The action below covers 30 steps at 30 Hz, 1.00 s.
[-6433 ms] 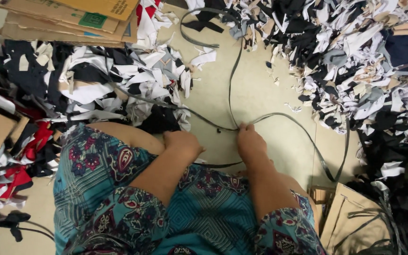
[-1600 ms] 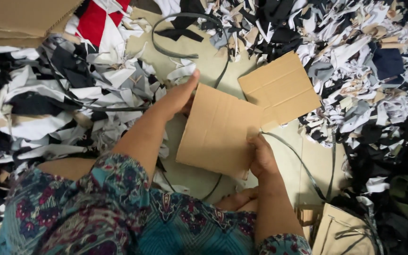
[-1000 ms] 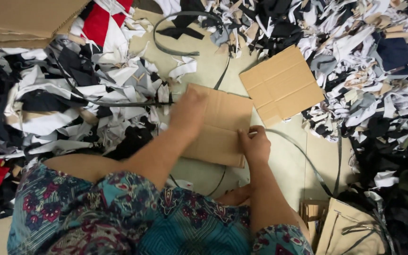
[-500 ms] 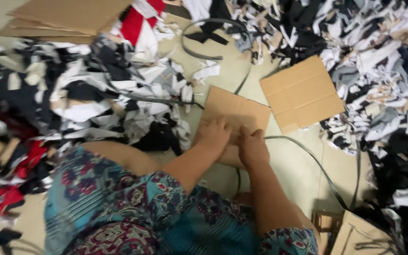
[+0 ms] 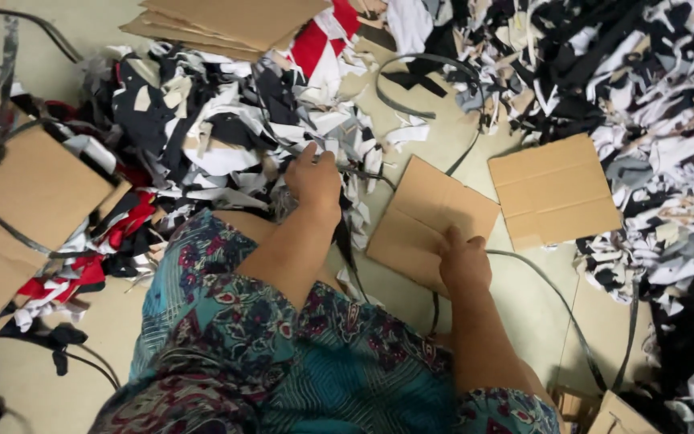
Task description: The person wraps bundles of fabric scraps with cardboard and secures them by hand using plastic straps, then bundles loose plastic straps together.
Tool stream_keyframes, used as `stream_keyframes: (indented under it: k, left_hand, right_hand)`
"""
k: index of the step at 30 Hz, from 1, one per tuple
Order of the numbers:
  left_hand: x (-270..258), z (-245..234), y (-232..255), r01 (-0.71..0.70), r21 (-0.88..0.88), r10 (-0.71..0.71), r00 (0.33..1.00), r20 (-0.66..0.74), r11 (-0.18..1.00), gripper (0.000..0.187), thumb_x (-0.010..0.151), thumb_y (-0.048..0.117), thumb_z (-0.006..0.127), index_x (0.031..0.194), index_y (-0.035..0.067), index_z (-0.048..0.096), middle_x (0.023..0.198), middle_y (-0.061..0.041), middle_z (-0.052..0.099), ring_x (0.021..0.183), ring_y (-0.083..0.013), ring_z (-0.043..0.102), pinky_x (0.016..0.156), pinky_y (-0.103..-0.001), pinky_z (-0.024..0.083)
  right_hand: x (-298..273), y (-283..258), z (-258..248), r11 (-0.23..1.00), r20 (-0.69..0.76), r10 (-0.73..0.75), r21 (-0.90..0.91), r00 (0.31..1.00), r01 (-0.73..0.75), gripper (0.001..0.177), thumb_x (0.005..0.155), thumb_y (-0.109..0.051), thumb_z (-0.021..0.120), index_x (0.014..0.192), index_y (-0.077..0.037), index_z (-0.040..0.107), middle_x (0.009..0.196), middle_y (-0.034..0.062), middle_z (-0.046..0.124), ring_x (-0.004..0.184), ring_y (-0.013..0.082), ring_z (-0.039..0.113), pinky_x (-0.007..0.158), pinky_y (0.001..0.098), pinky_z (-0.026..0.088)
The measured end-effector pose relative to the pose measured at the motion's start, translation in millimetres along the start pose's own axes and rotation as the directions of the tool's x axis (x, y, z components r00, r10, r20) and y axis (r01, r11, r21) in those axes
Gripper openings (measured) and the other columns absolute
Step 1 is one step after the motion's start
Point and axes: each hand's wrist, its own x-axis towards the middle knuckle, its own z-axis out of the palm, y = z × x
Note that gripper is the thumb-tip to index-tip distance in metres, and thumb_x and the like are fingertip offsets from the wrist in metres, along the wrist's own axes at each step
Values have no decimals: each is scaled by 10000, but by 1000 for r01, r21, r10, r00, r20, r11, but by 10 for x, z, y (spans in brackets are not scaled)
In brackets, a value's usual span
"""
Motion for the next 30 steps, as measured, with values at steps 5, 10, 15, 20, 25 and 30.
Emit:
stream_keyframes:
  k: [5, 10, 15, 20, 25, 30]
  left_hand:
    - [371, 284, -458, -846, 201, 867, 461, -189, 494, 347, 756, 10, 676, 1093, -60, 721, 1063, -289, 682, 1033, -476, 632, 993, -501, 482]
    - [-294, 339, -364, -919, 363, 560, 385, 734, 155, 313, 857, 275, 572, 1020, 81, 756, 1072, -140, 719, 1139, -341, 633, 1072, -550, 384]
    - [33, 370, -451, -888, 457, 369, 439, 819, 40, 290, 903, 373, 576, 973, 154, 752, 1053, -74, 673, 993, -301, 665, 873, -470, 516]
    - [1520, 750, -244, -247, -85, 258, 847, 465, 965, 717, 1058, 561, 462, 1592, 87, 395, 1656, -205, 295, 1523, -364, 301, 1241, -532, 241]
    - [1531, 162, 802, -502, -49, 496, 863, -98, 864, 294, 942, 280, 620, 1090, 33, 680, 860, -175, 656, 742, -278, 621, 674, -361, 516]
    - [1620, -22, 1348, 224, -704, -187, 974, 130, 674, 511, 742, 502, 739, 953, 58, 599, 861, -90, 639, 701, -159, 627, 605, -258, 566]
  right_hand:
    - [30, -34, -28, 1000, 22, 12, -25, 1000, -11, 631, 975, -253, 577, 1572, -252, 373, 1281, 208, 491, 1135, 443, 686, 938, 487, 619]
    - [163, 52, 112, 999, 11, -7, -40, 1000, 7, 629, 977, -286, 585, 1570, -254, 376, 1281, 201, 492, 1131, 453, 689, 938, 498, 610]
    - [248, 137, 188, 999, 15, -15, 35, 1000, 15, 589, 975, -395, 608, 1531, -329, 428, 1259, 211, 518, 1114, 476, 685, 936, 518, 593]
    - [572, 342, 117, 998, 43, 35, -52, 998, -32, 483, 973, -586, 526, 1325, -318, 721, 1146, 93, 773, 1089, 327, 750, 918, 503, 587]
    - [457, -555, -525, 996, -149, -60, 53, 987, 68, 391, 1001, -510, 557, 1043, -176, 754, 897, 89, 767, 890, 318, 745, 765, 464, 570]
    - [935, -1711, -591, 781, -313, -307, 457, 899, 426, 281, 990, -346, 585, 971, -110, 737, 869, 46, 750, 808, 205, 670, 745, 387, 484]
